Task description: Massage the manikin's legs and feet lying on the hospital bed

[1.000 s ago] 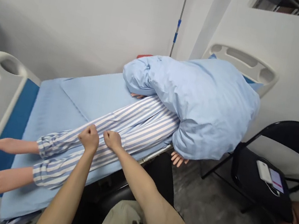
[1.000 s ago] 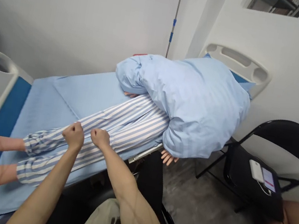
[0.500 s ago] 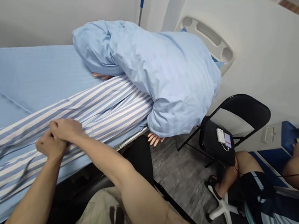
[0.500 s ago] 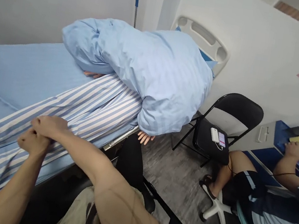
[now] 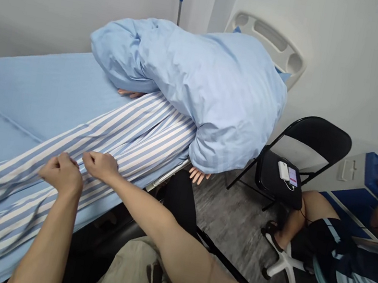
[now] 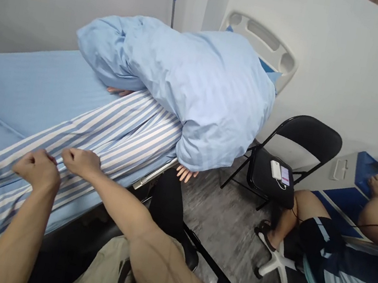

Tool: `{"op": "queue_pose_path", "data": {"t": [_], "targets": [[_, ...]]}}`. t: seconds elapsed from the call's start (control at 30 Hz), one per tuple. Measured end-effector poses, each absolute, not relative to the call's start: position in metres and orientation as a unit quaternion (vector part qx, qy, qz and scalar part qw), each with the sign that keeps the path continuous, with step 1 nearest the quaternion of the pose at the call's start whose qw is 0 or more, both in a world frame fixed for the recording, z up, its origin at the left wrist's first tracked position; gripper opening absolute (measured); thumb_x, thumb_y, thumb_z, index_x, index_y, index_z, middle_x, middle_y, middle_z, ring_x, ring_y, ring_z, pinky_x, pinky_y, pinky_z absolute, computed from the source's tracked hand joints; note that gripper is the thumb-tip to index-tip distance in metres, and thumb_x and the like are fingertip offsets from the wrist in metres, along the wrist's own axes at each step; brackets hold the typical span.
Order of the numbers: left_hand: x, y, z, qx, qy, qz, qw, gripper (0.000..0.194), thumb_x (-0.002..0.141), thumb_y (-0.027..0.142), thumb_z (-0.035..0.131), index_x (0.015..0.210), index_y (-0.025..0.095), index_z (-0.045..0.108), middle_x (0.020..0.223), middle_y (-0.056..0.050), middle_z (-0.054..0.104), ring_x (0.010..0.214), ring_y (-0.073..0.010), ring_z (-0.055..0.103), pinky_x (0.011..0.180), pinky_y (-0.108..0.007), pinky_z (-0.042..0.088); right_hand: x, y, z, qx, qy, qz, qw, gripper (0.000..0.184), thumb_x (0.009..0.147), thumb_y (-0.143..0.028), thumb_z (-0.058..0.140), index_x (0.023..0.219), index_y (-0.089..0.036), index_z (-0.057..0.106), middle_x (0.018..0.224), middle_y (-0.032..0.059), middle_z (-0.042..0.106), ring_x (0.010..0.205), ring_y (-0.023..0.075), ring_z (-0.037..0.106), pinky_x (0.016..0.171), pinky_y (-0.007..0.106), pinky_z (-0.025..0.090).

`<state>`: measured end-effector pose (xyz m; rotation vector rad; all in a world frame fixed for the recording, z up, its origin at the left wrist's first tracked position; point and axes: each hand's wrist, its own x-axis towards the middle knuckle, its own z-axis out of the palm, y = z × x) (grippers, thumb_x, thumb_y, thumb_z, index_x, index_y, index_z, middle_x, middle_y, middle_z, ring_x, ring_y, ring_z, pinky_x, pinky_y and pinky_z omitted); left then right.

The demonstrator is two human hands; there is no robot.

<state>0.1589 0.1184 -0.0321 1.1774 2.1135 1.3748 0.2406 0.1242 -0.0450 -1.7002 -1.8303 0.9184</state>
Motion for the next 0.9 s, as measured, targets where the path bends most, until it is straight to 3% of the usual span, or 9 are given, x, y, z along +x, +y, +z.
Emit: {"op": "queue_pose_path", "data": {"t": [0.1,0.23,0.33,0.43,0.57,0.9], "targets": [[0.171,0.121,-0.029,0.370,0.743,0.522,0.199,0.021,0.079,0.016,0.042,0.059,0.022,0.040,0.052,0.004,0.037,0.056,-0.0114,0.041,0.059,-0.026,0.035,0.239,0.125,-0.047,-0.627,-0.658,0.337,0.245,0.041,0.107,-0.041,0.039,0.101,-0.023,0.075,0.095,-0.0016,0.075,0.082,0.0146,0.060,0.069,0.020,0.037],[0.179,0.112,-0.038,0.458,0.786,0.383,0.160,0.036,0.084,0.025,0.049,0.053,0.022,0.032,0.052,0.004,0.029,0.056,-0.0115,0.028,0.060,-0.029,0.022,0.243,0.125,-0.047,-0.627,-0.642,0.351,0.267,0.042,0.107,-0.042,0.038,0.097,-0.022,0.074,0.095,0.0005,0.075,0.085,0.0143,0.063,0.070,0.020,0.040],[0.179,0.107,-0.045,0.482,0.794,0.347,0.132,0.037,0.088,0.027,0.044,0.054,0.023,0.030,0.053,0.003,0.028,0.056,-0.0135,0.025,0.060,-0.030,0.018,0.250,0.130,-0.039,-0.617,-0.654,0.365,0.241,0.041,0.106,-0.039,0.040,0.093,-0.021,0.074,0.094,0.0013,0.075,0.085,0.0144,0.063,0.068,0.021,0.040],[0.177,0.109,-0.047,0.483,0.796,0.338,0.138,0.036,0.087,0.028,0.046,0.054,0.023,0.031,0.053,0.002,0.031,0.057,-0.0144,0.026,0.059,-0.030,0.018,0.257,0.139,-0.022,-0.603,-0.693,0.346,0.191,0.038,0.104,-0.038,0.042,0.092,-0.022,0.074,0.095,0.0020,0.075,0.084,0.0167,0.063,0.068,0.023,0.039],[0.178,0.110,-0.046,0.494,0.794,0.322,0.151,0.032,0.085,0.027,0.048,0.055,0.022,0.036,0.054,0.001,0.036,0.059,-0.0152,0.028,0.060,-0.029,0.018,0.267,0.146,-0.005,-0.570,-0.741,0.292,0.201,0.039,0.104,-0.041,0.041,0.092,-0.023,0.073,0.094,0.0006,0.075,0.085,0.0175,0.064,0.068,0.023,0.038],[0.183,0.109,-0.040,0.499,0.763,0.376,0.167,0.036,0.083,0.030,0.047,0.050,0.022,0.037,0.049,0.003,0.034,0.057,-0.0133,0.033,0.062,-0.029,0.025,0.287,0.135,-0.046,-0.618,-0.710,0.246,0.232,0.034,0.105,-0.034,0.046,0.090,-0.022,0.074,0.085,0.0021,0.074,0.081,0.0150,0.064,0.070,0.022,0.034]]}}
